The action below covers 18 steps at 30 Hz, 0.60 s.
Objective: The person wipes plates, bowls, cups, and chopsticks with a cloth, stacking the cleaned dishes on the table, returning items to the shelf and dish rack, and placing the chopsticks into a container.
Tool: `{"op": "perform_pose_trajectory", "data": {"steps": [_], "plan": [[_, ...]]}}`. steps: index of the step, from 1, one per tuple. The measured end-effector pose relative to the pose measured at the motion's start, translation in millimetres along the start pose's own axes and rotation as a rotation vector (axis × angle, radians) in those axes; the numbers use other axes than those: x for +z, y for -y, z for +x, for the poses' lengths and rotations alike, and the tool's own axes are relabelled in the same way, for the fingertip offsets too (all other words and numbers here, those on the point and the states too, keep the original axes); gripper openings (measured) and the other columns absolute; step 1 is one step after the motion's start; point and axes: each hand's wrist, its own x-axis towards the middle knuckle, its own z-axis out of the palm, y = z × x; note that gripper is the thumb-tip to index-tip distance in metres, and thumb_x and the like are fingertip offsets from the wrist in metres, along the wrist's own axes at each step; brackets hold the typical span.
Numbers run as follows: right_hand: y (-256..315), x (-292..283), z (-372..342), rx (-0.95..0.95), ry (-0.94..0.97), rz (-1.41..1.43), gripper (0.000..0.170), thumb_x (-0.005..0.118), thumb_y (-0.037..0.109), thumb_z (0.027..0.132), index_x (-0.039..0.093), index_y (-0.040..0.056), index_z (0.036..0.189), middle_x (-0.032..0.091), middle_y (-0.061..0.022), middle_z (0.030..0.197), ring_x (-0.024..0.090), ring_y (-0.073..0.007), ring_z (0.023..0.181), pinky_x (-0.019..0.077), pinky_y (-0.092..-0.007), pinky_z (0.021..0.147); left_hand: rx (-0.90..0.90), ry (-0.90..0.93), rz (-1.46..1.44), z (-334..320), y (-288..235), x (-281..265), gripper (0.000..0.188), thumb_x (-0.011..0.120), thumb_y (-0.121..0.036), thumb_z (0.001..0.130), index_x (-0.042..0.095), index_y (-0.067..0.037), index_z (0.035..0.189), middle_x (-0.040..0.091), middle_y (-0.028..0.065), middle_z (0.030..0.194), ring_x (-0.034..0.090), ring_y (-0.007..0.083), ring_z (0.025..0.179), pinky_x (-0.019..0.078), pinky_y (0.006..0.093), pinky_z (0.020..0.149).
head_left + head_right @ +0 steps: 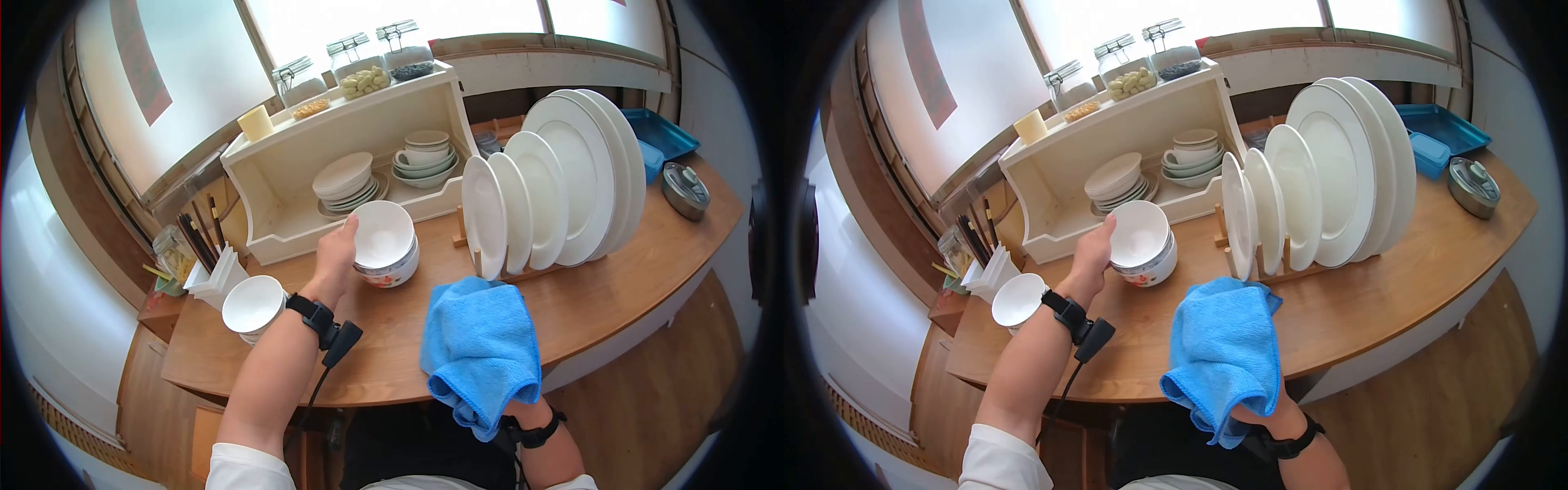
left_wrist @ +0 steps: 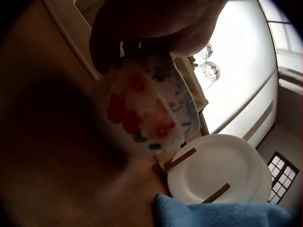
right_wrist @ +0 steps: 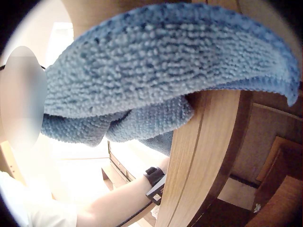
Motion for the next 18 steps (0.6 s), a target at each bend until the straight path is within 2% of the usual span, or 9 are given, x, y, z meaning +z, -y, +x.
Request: {"op": "perform_pose_trajectory", "data": {"steps": [4, 8, 11, 12, 13, 14, 15, 16, 18], "plan": [[-0.6, 0.8, -0.6, 0.059, -0.027, -0.003, 0.051, 0.069, 0.024, 0.087, 0.052, 0.0085, 0.132, 0.052, -0.0118, 0.134, 0.049, -0.0272, 0.124, 0.0368, -0.0427, 0.108, -0.156, 0.051, -0.092, -4.4, -11.7, -2.5, 0.040, 0.055, -0.032, 0.094, 0.060, -0.003, 0.122, 0.065, 0.0057, 0.108, 0.060, 0.0164, 0.093, 0.0474, 0.0307, 0.077], [-1.2, -0.6, 2.0, -0.016, 0.008, -0.076, 0.049, 0.066, 0.025, 0.089, 0.052, 0.0068, 0.132, 0.052, -0.0124, 0.134, 0.050, -0.0265, 0.123, 0.0382, -0.0420, 0.107, -0.148, 0.073, -0.097, 3.8, -6.1, -4.9, 0.038, 0.054, -0.027, 0.094, 0.059, -0.003, 0.123, 0.064, 0.0064, 0.111, 0.061, 0.0171, 0.096, 0.0480, 0.0330, 0.078], [4.3, 1.4, -1.7, 0.118, -0.030, 0.173, 0.045, 0.060, 0.023, 0.092, 0.050, 0.0039, 0.132, 0.052, -0.0134, 0.134, 0.050, -0.0257, 0.122, 0.0400, -0.0412, 0.106, -0.072, 0.165, -0.162, 10.1, 4.2, -4.1, 0.036, 0.054, -0.025, 0.094, 0.059, -0.002, 0.121, 0.064, 0.0078, 0.110, 0.060, 0.0173, 0.096, 0.0470, 0.0336, 0.080], [15.4, -1.9, -1.0, 0.118, 0.037, 0.009, 0.043, 0.057, 0.022, 0.094, 0.049, 0.0029, 0.132, 0.051, -0.0137, 0.134, 0.050, -0.0255, 0.122, 0.0411, -0.0404, 0.105, -0.059, 0.175, -0.155, 11.2, 3.7, -4.9, 0.036, 0.054, -0.024, 0.094, 0.059, -0.001, 0.122, 0.064, 0.0082, 0.110, 0.059, 0.0174, 0.097, 0.0466, 0.0333, 0.080], [16.7, -3.8, 1.8, 0.108, 0.110, -0.143, 0.042, 0.055, 0.020, 0.095, 0.049, 0.0019, 0.132, 0.051, -0.0141, 0.134, 0.050, -0.0252, 0.122, 0.0421, -0.0395, 0.104, 0.074, 0.106, 0.070, -7.0, -11.7, -5.6, 0.045, 0.053, -0.029, 0.095, 0.053, 0.004, 0.125, 0.061, 0.0123, 0.118, 0.058, 0.0222, 0.108, 0.0455, 0.0330, 0.090], [-0.8, -13.8, -10.4, 0.189, 0.119, -0.114, 0.042, 0.054, 0.020, 0.096, 0.047, 0.0016, 0.132, 0.053, -0.0144, 0.131, 0.053, -0.0252, 0.116, 0.0455, -0.0373, 0.100, 0.295, -0.066, 0.247, 8.0, 2.3, -6.7, 0.048, 0.056, -0.030, 0.094, 0.051, 0.005, 0.127, 0.061, 0.0124, 0.119, 0.058, 0.0232, 0.107, 0.0450, 0.0309, 0.090], [-18.4, -16.4, -22.9, 0.276, 0.128, -0.084, 0.042, 0.053, 0.020, 0.096, 0.045, 0.0013, 0.133, 0.054, -0.0147, 0.127, 0.057, -0.0253, 0.110, 0.0488, -0.0352, 0.096, 0.436, -0.022, 0.298, 10.2, 1.8, -15.0, 0.048, 0.058, -0.030, 0.093, 0.052, 0.004, 0.127, 0.061, 0.0127, 0.118, 0.058, 0.0222, 0.107, 0.0437, 0.0306, 0.093], [-1.4, -3.5, -7.5, 0.160, 0.090, -0.176, 0.042, 0.059, 0.023, 0.092, 0.051, 0.0030, 0.128, 0.057, -0.0123, 0.125, 0.055, -0.0262, 0.113, 0.0447, -0.0380, 0.100, 0.658, -0.085, 0.290, -1.7, -0.1, -19.1, 0.039, 0.060, -0.027, 0.093, 0.058, 0.002, 0.119, 0.064, 0.0118, 0.109, 0.060, 0.0198, 0.100, 0.0467, 0.0304, 0.087], [8.4, 11.6, 1.8, 0.049, 0.041, -0.249, 0.043, 0.065, 0.026, 0.087, 0.058, 0.0047, 0.123, 0.060, -0.0099, 0.122, 0.054, -0.0272, 0.116, 0.0405, -0.0409, 0.103, 0.729, -0.022, 0.400, -63.8, -35.8, -48.2, 0.038, 0.060, -0.027, 0.091, 0.060, 0.003, 0.115, 0.064, 0.0170, 0.107, 0.061, 0.0252, 0.099, 0.0478, 0.0331, 0.085]]}}
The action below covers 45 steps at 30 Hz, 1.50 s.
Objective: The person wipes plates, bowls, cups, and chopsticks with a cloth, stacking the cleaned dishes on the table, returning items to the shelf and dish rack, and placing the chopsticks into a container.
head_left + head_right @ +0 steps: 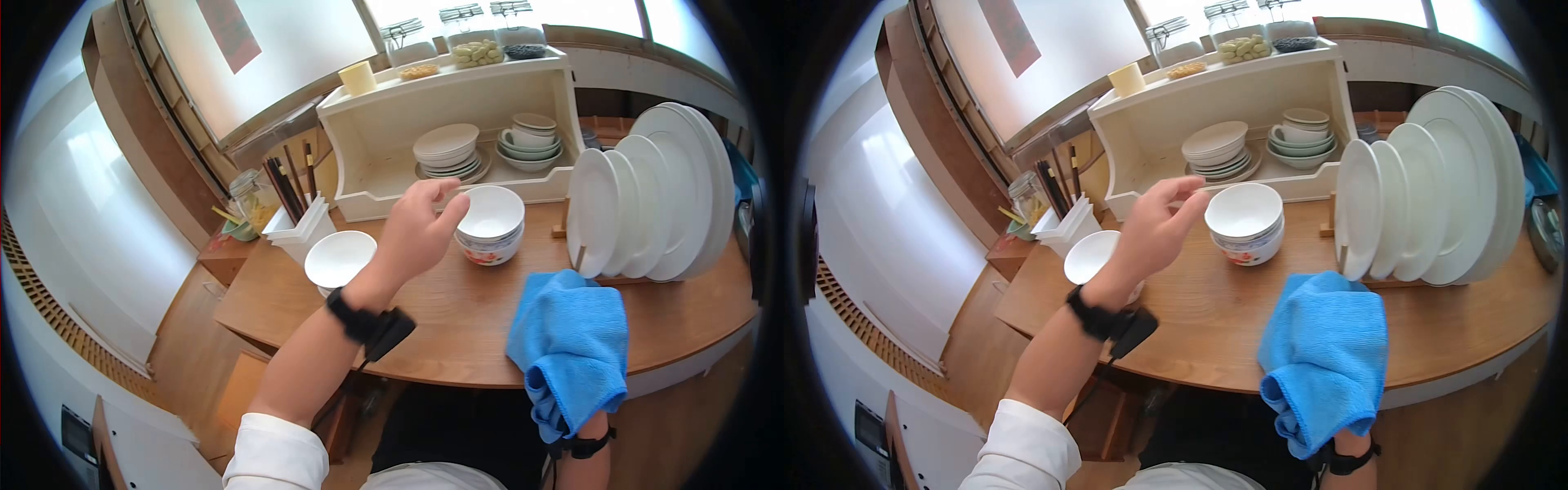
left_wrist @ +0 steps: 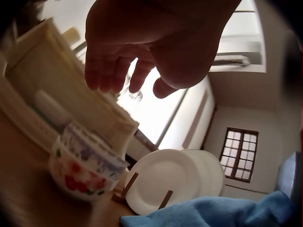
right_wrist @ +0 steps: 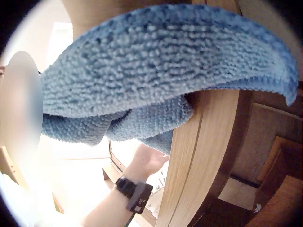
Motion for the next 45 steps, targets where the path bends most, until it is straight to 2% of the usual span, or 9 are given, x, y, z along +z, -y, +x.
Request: {"op": "perform_pose_trajectory", "data": {"steps": [5, 12, 14, 17, 20, 23, 32, 40, 45], "plan": [[-23.7, -3.6, -8.9, 0.361, -0.123, 0.834, 0.059, 0.052, 0.030, 0.097, 0.029, 0.0040, 0.144, 0.042, -0.0174, 0.141, 0.050, -0.0303, 0.122, 0.0471, -0.0419, 0.102, 0.149, -0.120, 0.447, -54.0, -22.5, -98.2, 0.023, 0.064, -0.019, 0.088, 0.065, 0.001, 0.098, 0.064, 0.0124, 0.081, 0.062, 0.0214, 0.071, 0.0486, 0.0303, 0.065], [-42.3, -5.8, -27.4, 0.447, -0.113, 1.069, 0.059, 0.048, 0.034, 0.098, 0.028, 0.0034, 0.145, 0.042, -0.0185, 0.141, 0.048, -0.0308, 0.125, 0.0462, -0.0437, 0.102, -0.496, -0.124, 0.350, -84.3, 50.7, -153.4, 0.039, 0.065, -0.034, 0.089, 0.063, 0.004, 0.102, 0.064, 0.0079, 0.077, 0.058, 0.0132, 0.067, 0.0468, 0.0277, 0.061], [-42.2, -8.9, -9.0, -0.036, 0.117, 0.326, 0.061, 0.046, 0.036, 0.098, 0.026, 0.0031, 0.145, 0.041, -0.0193, 0.141, 0.047, -0.0314, 0.126, 0.0457, -0.0444, 0.103, -0.620, -0.103, 0.174, -81.4, 62.9, -149.3, 0.044, 0.065, -0.036, 0.089, 0.062, 0.005, 0.103, 0.065, 0.0082, 0.079, 0.058, 0.0119, 0.067, 0.0470, 0.0275, 0.061], [-23.4, 9.4, -18.9, 0.228, -0.169, 0.693, 0.061, 0.047, 0.036, 0.098, 0.026, 0.0024, 0.145, 0.042, -0.0191, 0.141, 0.047, -0.0312, 0.126, 0.0455, -0.0441, 0.103, -0.671, 0.021, 0.151, -75.4, 76.8, -139.2, 0.046, 0.065, -0.035, 0.088, 0.061, 0.008, 0.103, 0.067, 0.0108, 0.087, 0.061, 0.0129, 0.075, 0.0486, 0.0287, 0.067], [-38.5, -6.1, -33.9, 0.435, -0.209, 1.081, 0.030, 0.042, 0.023, 0.102, 0.048, -0.0009, 0.119, 0.058, -0.0116, 0.107, 0.060, -0.0199, 0.092, 0.0555, -0.0275, 0.079, -0.507, 0.122, 0.199, -75.8, 91.9, -143.3, 0.040, 0.059, -0.029, 0.089, 0.061, 0.008, 0.106, 0.067, 0.0149, 0.094, 0.063, 0.0191, 0.082, 0.0494, 0.0320, 0.075], [-29.7, 0.5, -15.6, 0.198, -0.120, 0.729, 0.062, 0.049, 0.037, 0.097, 0.028, 0.0018, 0.143, 0.043, -0.0183, 0.140, 0.048, -0.0301, 0.124, 0.0454, -0.0439, 0.103, -0.490, 0.109, 0.161, -76.5, 100.6, -146.5, 0.036, 0.052, -0.022, 0.089, 0.060, 0.007, 0.108, 0.067, 0.0176, 0.095, 0.064, 0.0256, 0.088, 0.0488, 0.0355, 0.081], [2.2, 14.4, -4.3, 0.149, -0.104, 0.394, 0.051, 0.053, 0.027, 0.095, 0.037, 0.0038, 0.137, 0.049, -0.0146, 0.132, 0.053, -0.0273, 0.117, 0.0468, -0.0403, 0.099, -0.039, -0.281, 0.158, -105.4, 24.8, -124.9, 0.032, 0.051, -0.011, 0.091, 0.054, 0.001, 0.120, 0.066, 0.0218, 0.084, 0.067, 0.0332, 0.071, 0.0511, 0.0384, 0.061], [54.7, 54.6, 24.4, 0.096, 0.053, 0.076, 0.038, 0.056, 0.017, 0.092, 0.051, 0.0036, 0.127, 0.058, -0.0111, 0.121, 0.058, -0.0251, 0.108, 0.0483, -0.0364, 0.093, 0.499, -0.076, 0.056, -140.9, -33.3, -45.1, 0.043, 0.066, -0.003, 0.072, 0.062, 0.000, 0.114, 0.048, 0.0057, 0.056, 0.046, 0.0221, 0.042, 0.0370, 0.0335, 0.040], [73.8, 51.4, 63.2, -0.147, 0.069, -0.001, 0.028, 0.064, 0.006, 0.082, 0.062, 0.0036, 0.110, 0.065, -0.0101, 0.106, 0.063, -0.0226, 0.094, 0.0504, -0.0330, 0.083, 0.280, 0.014, -0.209, -164.5, -54.8, -48.8, 0.051, 0.076, -0.016, 0.075, 0.059, -0.005, 0.122, 0.055, 0.0146, 0.094, 0.057, 0.0253, 0.086, 0.0477, 0.0359, 0.068]]}}
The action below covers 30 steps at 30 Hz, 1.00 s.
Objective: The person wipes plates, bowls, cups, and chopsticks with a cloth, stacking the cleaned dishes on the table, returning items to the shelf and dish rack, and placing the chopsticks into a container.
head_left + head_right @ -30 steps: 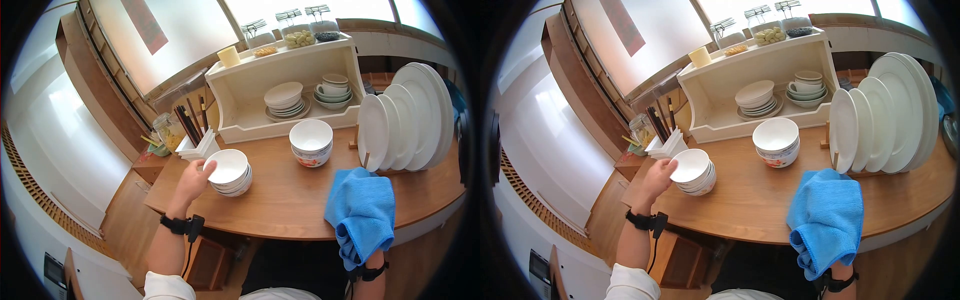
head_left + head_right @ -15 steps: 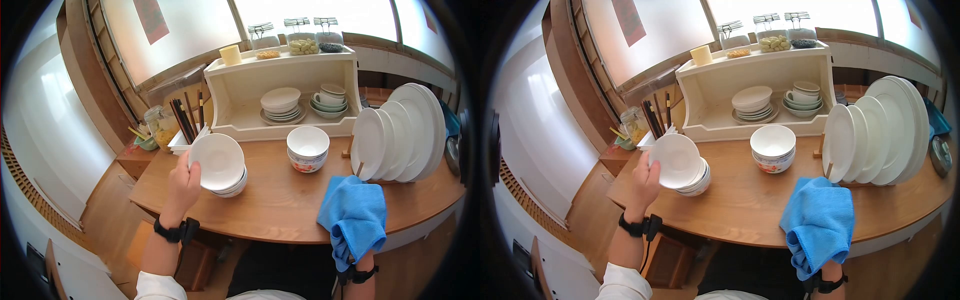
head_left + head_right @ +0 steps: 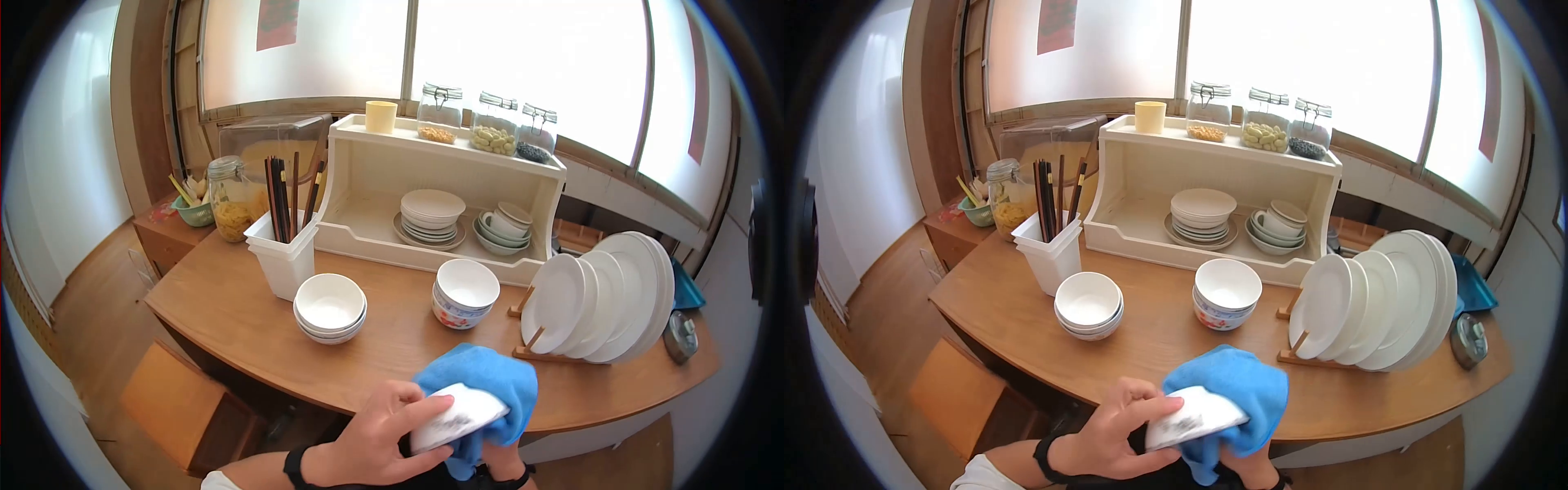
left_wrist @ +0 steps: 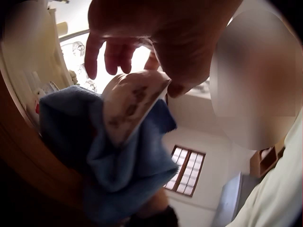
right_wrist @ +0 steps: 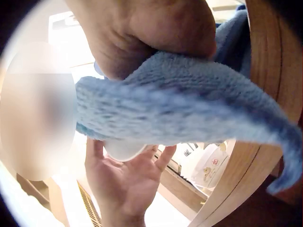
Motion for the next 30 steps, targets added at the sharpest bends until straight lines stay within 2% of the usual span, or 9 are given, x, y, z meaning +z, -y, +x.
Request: {"op": "perform_pose_trajectory", "data": {"steps": [2, 4, 9, 12, 15, 20, 22, 27, 30], "plan": [[1.9, 0.3, 3.3, -0.002, 0.023, -0.023, 0.028, 0.064, 0.006, 0.082, 0.062, 0.0036, 0.110, 0.065, -0.0102, 0.106, 0.063, -0.0227, 0.095, 0.0504, -0.0331, 0.083, -0.126, -0.016, -0.167, -4.6, -9.3, -2.3, 0.052, 0.076, -0.019, 0.077, 0.057, -0.007, 0.123, 0.053, 0.0175, 0.109, 0.055, 0.0276, 0.103, 0.0496, 0.0378, 0.080], [4.6, 0.4, 6.8, -0.005, 0.040, -0.042, 0.028, 0.064, 0.007, 0.082, 0.062, 0.0036, 0.109, 0.065, -0.0102, 0.106, 0.063, -0.0228, 0.095, 0.0503, -0.0332, 0.083, -0.115, 0.045, -0.281, -8.5, -15.9, -5.7, 0.039, 0.062, -0.007, 0.078, 0.060, -0.005, 0.117, 0.046, 0.0259, 0.134, 0.049, 0.0397, 0.119, 0.0368, 0.0473, 0.101], [11.7, 6.1, 17.4, -0.028, 0.078, -0.070, 0.028, 0.064, 0.007, 0.081, 0.062, 0.0036, 0.109, 0.065, -0.0103, 0.106, 0.063, -0.0231, 0.095, 0.0502, -0.0335, 0.084, -0.003, -0.034, -0.266, -29.3, 0.8, 3.1, 0.044, 0.060, -0.002, 0.078, 0.056, -0.003, 0.122, 0.045, 0.0292, 0.134, 0.050, 0.0409, 0.117, 0.0378, 0.0448, 0.100], [12.8, 10.8, 23.0, -0.038, 0.107, -0.080, 0.028, 0.064, 0.008, 0.081, 0.063, 0.0036, 0.109, 0.065, -0.0103, 0.106, 0.063, -0.0233, 0.095, 0.0501, -0.0336, 0.084, 0.096, -0.337, -0.423, -47.5, -17.0, 32.6, 0.035, 0.064, -0.011, 0.084, 0.056, -0.006, 0.118, 0.045, 0.0295, 0.130, 0.051, 0.0460, 0.113, 0.0390, 0.0512, 0.095], [11.3, 15.9, 24.8, -0.039, 0.127, -0.087, 0.028, 0.065, 0.008, 0.081, 0.063, 0.0036, 0.109, 0.065, -0.0103, 0.106, 0.063, -0.0235, 0.095, 0.0500, -0.0338, 0.084, 0.248, -0.297, -0.330, -58.3, -14.0, 41.1, 0.038, 0.065, -0.015, 0.085, 0.054, -0.007, 0.120, 0.042, 0.0302, 0.131, 0.049, 0.0466, 0.116, 0.0398, 0.0525, 0.095], [14.5, 19.9, 26.7, -0.039, 0.150, -0.095, 0.028, 0.065, 0.009, 0.081, 0.063, 0.0037, 0.109, 0.065, -0.0104, 0.105, 0.063, -0.0238, 0.095, 0.0498, -0.0341, 0.084, 0.181, -0.119, -0.399, -28.5, -13.4, -8.9, 0.045, 0.063, -0.016, 0.083, 0.053, -0.006, 0.126, 0.041, 0.0308, 0.134, 0.047, 0.0450, 0.117, 0.0346, 0.0547, 0.101], [14.6, 19.7, 26.4, -0.037, 0.152, -0.096, 0.028, 0.065, 0.009, 0.081, 0.063, 0.0037, 0.108, 0.065, -0.0104, 0.105, 0.063, -0.0240, 0.095, 0.0497, -0.0342, 0.084, 0.170, 0.036, -0.140, -22.9, -17.9, -24.6, 0.044, 0.061, -0.016, 0.082, 0.055, -0.005, 0.124, 0.042, 0.0321, 0.133, 0.049, 0.0463, 0.114, 0.0362, 0.0545, 0.100], [16.2, 17.0, 22.3, -0.027, 0.146, -0.105, 0.029, 0.065, 0.010, 0.080, 0.063, 0.0037, 0.108, 0.065, -0.0105, 0.105, 0.063, -0.0243, 0.095, 0.0496, -0.0344, 0.085, 0.131, -0.148, -0.283, -46.0, -14.5, 1.9, 0.041, 0.062, -0.019, 0.082, 0.057, -0.006, 0.120, 0.044, 0.0309, 0.131, 0.049, 0.0453, 0.113, 0.0380, 0.0541, 0.096], [16.4, 17.2, 22.3, -0.027, 0.152, -0.102, 0.029, 0.066, 0.010, 0.080, 0.063, 0.0037, 0.108, 0.065, -0.0105, 0.105, 0.063, -0.0245, 0.095, 0.0495, -0.0346, 0.085, 0.281, -0.273, -0.366, -53.7, -10.0, 15.8, 0.037, 0.063, -0.023, 0.084, 0.059, -0.007, 0.118, 0.044, 0.0300, 0.131, 0.050, 0.0453, 0.113, 0.0393, 0.0525, 0.095]]}}
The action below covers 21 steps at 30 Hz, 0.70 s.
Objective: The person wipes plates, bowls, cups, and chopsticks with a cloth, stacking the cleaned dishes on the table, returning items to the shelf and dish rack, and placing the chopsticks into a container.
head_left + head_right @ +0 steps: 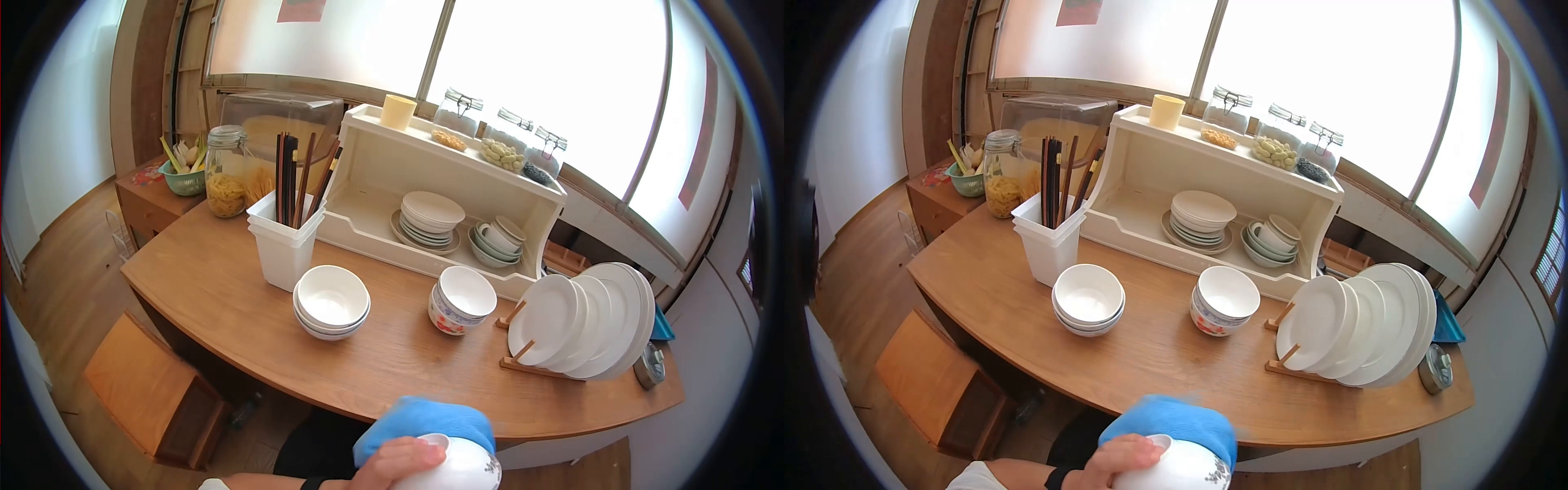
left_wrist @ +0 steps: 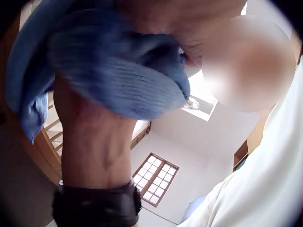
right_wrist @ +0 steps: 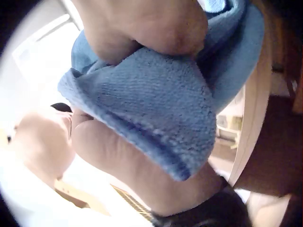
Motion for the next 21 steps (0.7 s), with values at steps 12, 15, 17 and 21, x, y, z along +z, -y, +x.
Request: {"op": "perform_pose_trajectory", "data": {"steps": [12, 15, 17, 21], "plan": [[-2.1, 1.7, -5.4, 0.008, 0.010, 0.029, 0.029, 0.066, 0.011, 0.079, 0.064, 0.0037, 0.107, 0.066, -0.0106, 0.104, 0.063, -0.0253, 0.095, 0.0491, -0.0352, 0.085, -0.099, 0.158, 0.143, 31.4, -7.7, -10.5, 0.030, 0.061, -0.010, 0.080, 0.059, -0.004, 0.109, 0.058, 0.0237, 0.122, 0.054, 0.0443, 0.111, 0.0433, 0.0528, 0.091], [-3.8, 5.5, -6.3, 0.009, 0.025, 0.048, 0.029, 0.067, 0.012, 0.079, 0.064, 0.0037, 0.107, 0.066, -0.0107, 0.104, 0.063, -0.0254, 0.095, 0.0490, -0.0354, 0.086, 0.169, 0.055, 0.040, 1.3, -1.7, 4.5, 0.022, 0.059, -0.022, 0.090, 0.061, -0.008, 0.108, 0.060, 0.0183, 0.120, 0.051, 0.0450, 0.114, 0.0431, 0.0542, 0.093], [-4.1, 8.4, -8.0, 0.012, 0.025, 0.061, 0.029, 0.067, 0.012, 0.079, 0.064, 0.0037, 0.107, 0.066, -0.0107, 0.104, 0.063, -0.0256, 0.095, 0.0490, -0.0355, 0.086, 0.179, 0.104, 0.070, -4.8, 2.9, 4.0, 0.025, 0.059, -0.024, 0.090, 0.062, -0.009, 0.110, 0.059, 0.0192, 0.122, 0.051, 0.0459, 0.115, 0.0426, 0.0546, 0.093], [-3.1, 10.8, -9.7, 0.013, 0.033, 0.071, 0.029, 0.067, 0.013, 0.079, 0.064, 0.0037, 0.107, 0.066, -0.0108, 0.104, 0.063, -0.0258, 0.095, 0.0488, -0.0357, 0.086, 0.013, 0.177, 0.060, 13.1, 4.4, -5.1, 0.033, 0.056, -0.025, 0.091, 0.060, -0.007, 0.118, 0.050, 0.0253, 0.130, 0.050, 0.0446, 0.116, 0.0409, 0.0533, 0.096]]}}
